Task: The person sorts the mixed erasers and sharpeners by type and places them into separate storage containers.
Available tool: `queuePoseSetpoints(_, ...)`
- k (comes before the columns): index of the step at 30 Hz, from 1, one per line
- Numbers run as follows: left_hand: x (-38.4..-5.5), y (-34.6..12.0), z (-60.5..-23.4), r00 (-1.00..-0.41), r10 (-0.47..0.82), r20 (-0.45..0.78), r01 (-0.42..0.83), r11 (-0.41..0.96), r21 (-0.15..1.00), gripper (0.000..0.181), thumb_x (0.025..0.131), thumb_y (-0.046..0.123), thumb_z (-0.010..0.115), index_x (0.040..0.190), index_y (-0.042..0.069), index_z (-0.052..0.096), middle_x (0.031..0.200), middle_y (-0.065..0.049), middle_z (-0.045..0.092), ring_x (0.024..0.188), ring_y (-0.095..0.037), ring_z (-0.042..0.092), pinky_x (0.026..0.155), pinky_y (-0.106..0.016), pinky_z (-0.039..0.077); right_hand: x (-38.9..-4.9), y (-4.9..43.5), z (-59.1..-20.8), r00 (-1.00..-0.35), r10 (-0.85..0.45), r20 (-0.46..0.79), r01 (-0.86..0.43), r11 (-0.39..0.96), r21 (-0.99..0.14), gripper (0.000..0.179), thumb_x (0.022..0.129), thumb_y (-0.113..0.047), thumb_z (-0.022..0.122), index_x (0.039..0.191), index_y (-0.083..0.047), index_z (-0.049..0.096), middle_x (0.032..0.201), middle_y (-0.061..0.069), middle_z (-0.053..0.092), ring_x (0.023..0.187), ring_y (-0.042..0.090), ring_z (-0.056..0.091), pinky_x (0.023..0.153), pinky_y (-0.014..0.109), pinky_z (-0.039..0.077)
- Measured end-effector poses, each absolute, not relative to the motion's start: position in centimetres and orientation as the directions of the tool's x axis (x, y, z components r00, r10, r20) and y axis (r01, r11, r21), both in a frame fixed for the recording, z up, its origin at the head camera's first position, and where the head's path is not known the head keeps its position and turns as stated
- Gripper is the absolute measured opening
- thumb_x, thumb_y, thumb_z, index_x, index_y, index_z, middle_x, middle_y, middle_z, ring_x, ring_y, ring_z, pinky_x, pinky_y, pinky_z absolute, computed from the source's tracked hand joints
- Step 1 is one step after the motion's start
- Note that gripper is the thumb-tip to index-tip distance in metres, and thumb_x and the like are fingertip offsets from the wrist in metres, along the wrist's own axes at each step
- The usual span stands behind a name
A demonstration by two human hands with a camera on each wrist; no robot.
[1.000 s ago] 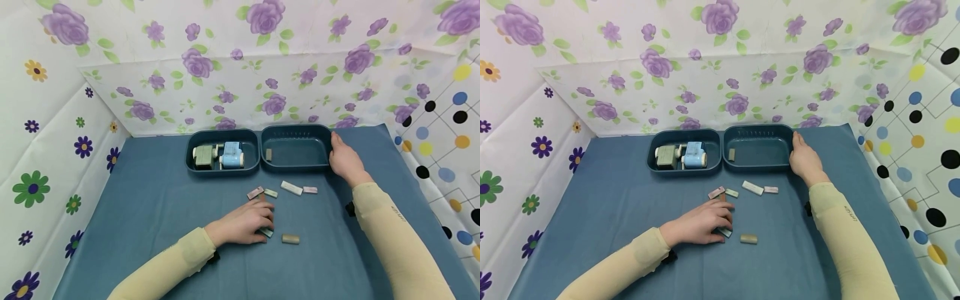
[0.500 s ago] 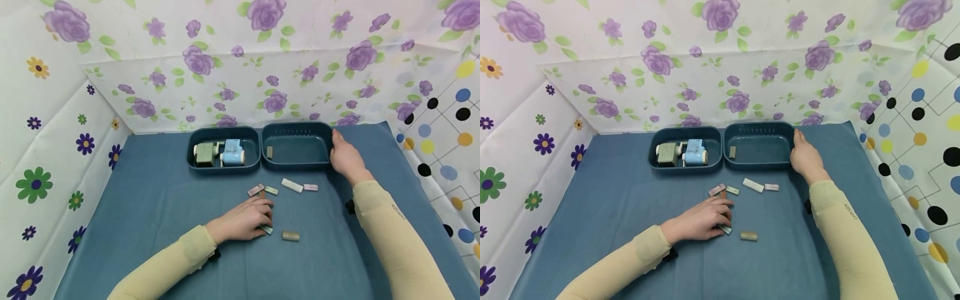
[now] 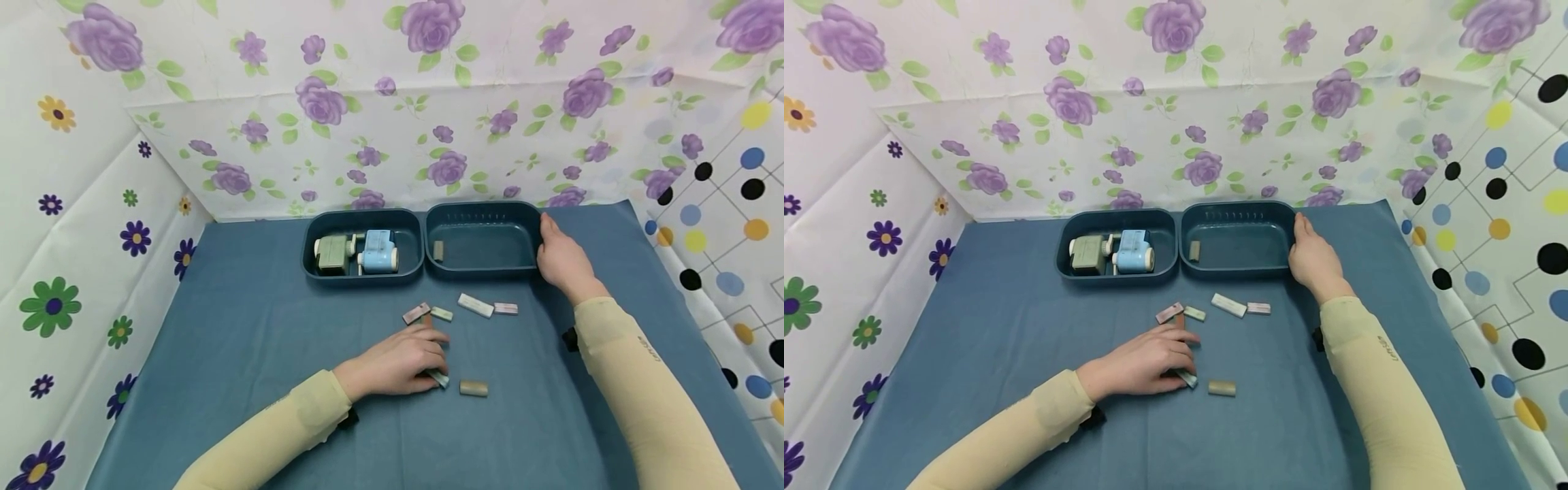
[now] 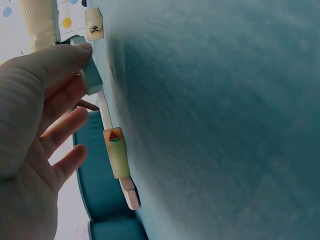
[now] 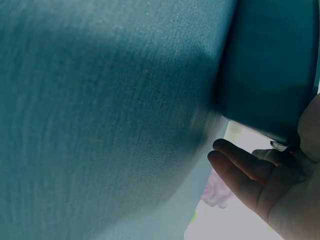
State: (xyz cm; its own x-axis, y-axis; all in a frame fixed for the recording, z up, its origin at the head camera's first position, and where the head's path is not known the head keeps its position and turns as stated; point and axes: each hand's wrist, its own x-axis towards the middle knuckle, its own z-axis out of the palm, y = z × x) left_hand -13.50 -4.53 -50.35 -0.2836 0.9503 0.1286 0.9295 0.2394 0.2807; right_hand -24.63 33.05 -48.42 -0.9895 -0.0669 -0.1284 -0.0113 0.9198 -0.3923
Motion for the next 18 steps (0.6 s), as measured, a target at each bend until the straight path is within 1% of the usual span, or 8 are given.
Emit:
queuePoseSetpoints(5, -13.72, -4.59, -50.03, -0.264, 0.949, 0.174, 0.921, 0.195, 0.337, 0.013, 0.101, 0.022, 0.078, 0.114, 0.019, 0.079, 0.113, 0.005, 0.076, 0.139, -0.020, 0.057, 0.126, -0.030, 0.029, -24.64, 33.05, -48.49, -0.990, -0.062, -0.125, -0.007, 0.919, -0.393, 0.066, 0.113, -0.009, 0.031, 0.169, 0.004, -0.001, 0.174, 0.030, 0.008, 0.149, 0.058, 0.029, 0.117, 0.071, 0.032)
queuePoseSetpoints(8, -13.82, -4.58, -49.97, -0.266, 0.941, 0.208, 0.917, 0.180, 0.357, 0.013, 0.101, 0.022, 0.078, 0.114, 0.019, 0.078, 0.113, 0.004, 0.075, 0.138, -0.020, 0.058, 0.125, -0.029, 0.030, -24.64, 33.02, -48.52, -0.991, -0.059, -0.120, -0.007, 0.919, -0.394, 0.065, 0.113, -0.009, 0.031, 0.169, 0.005, 0.001, 0.174, 0.030, 0.009, 0.152, 0.056, 0.026, 0.119, 0.070, 0.029)
queuePoseSetpoints(14, -14.06, -4.55, -50.11, -0.270, 0.915, 0.300, 0.922, 0.155, 0.355, 0.012, 0.097, 0.019, 0.078, 0.109, 0.017, 0.077, 0.109, 0.004, 0.074, 0.135, -0.020, 0.059, 0.125, -0.030, 0.032, -24.55, 32.90, -48.40, -0.991, -0.051, -0.127, 0.003, 0.917, -0.399, 0.065, 0.112, -0.009, 0.030, 0.169, 0.004, 0.000, 0.174, 0.030, 0.009, 0.153, 0.056, 0.024, 0.120, 0.070, 0.028)
queuePoseSetpoints(18, -14.16, -4.57, -49.97, -0.271, 0.902, 0.335, 0.926, 0.149, 0.347, 0.013, 0.094, 0.017, 0.078, 0.106, 0.016, 0.074, 0.106, 0.003, 0.073, 0.134, -0.020, 0.060, 0.124, -0.028, 0.033, -24.49, 32.85, -48.32, -0.990, -0.054, -0.128, 0.002, 0.916, -0.401, 0.065, 0.112, -0.009, 0.029, 0.169, 0.004, -0.001, 0.174, 0.030, 0.008, 0.150, 0.057, 0.028, 0.117, 0.071, 0.031)
